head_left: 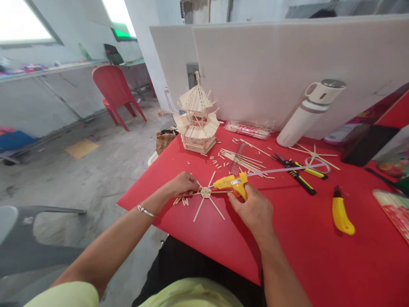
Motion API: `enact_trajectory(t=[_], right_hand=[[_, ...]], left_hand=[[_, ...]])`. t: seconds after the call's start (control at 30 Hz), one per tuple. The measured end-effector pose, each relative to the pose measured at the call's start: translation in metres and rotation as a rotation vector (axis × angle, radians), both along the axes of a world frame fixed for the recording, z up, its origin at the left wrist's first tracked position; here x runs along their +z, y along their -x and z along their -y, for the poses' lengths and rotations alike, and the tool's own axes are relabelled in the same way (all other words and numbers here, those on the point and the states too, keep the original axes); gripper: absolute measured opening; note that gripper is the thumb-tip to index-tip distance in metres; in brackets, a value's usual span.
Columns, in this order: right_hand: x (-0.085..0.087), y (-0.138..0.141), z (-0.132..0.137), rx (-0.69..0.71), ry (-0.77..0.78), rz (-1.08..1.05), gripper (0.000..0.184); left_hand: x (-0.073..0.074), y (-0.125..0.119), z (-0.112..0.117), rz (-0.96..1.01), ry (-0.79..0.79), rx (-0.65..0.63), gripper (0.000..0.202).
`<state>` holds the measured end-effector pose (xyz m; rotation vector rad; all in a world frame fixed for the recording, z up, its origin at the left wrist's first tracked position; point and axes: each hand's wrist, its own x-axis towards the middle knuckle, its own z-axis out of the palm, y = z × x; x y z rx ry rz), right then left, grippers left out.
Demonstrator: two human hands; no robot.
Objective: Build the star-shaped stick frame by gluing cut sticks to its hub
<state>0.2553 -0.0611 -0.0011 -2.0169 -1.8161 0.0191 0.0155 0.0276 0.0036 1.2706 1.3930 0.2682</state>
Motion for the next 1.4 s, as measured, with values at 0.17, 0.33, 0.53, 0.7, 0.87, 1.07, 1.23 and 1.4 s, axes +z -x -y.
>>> enact_trajectory(t=[0.17,0.33,0.53,0.7,0.87,1.07,1.23,1.4], right_hand=[[-0.001,0.000,0.000,0.002,-0.001,0.001,0.038],[-0.001,0.000,0.000,-0.004,0.005,-0.004,0.038],[0.000,0.000,-0.001,-0.006,0.000,0.001,0.039],[0.001,0.000,0.000,-0.003,-0.001,-0.004,0.039],[0.003,0.001,0.000,-0.015,-0.005,-0.026,0.040],[0.014,-0.001,0.001,-0.015,0.027,-0.089,0.037],[0.026,-0.003,0.007,-0.027,0.032,-0.131,0.036],[0.032,-0.002,0.013,-0.023,0.032,-0.137,0.035]], left_hand=[[0.000,0.000,0.000,-0.010,-0.007,0.005,0.021],[-0.001,0.001,0.000,0.005,-0.017,-0.001,0.022],[-0.001,0.001,0.000,0.009,-0.014,0.002,0.025],[-0.005,0.003,-0.001,0.016,-0.017,-0.006,0.025],[-0.004,0.005,-0.001,0.012,-0.011,-0.020,0.028],[0.002,0.001,0.002,-0.020,-0.050,-0.017,0.031],[0.020,0.009,0.019,-0.122,-0.226,0.082,0.032],[0.038,0.029,0.059,-0.286,-0.395,0.069,0.019]])
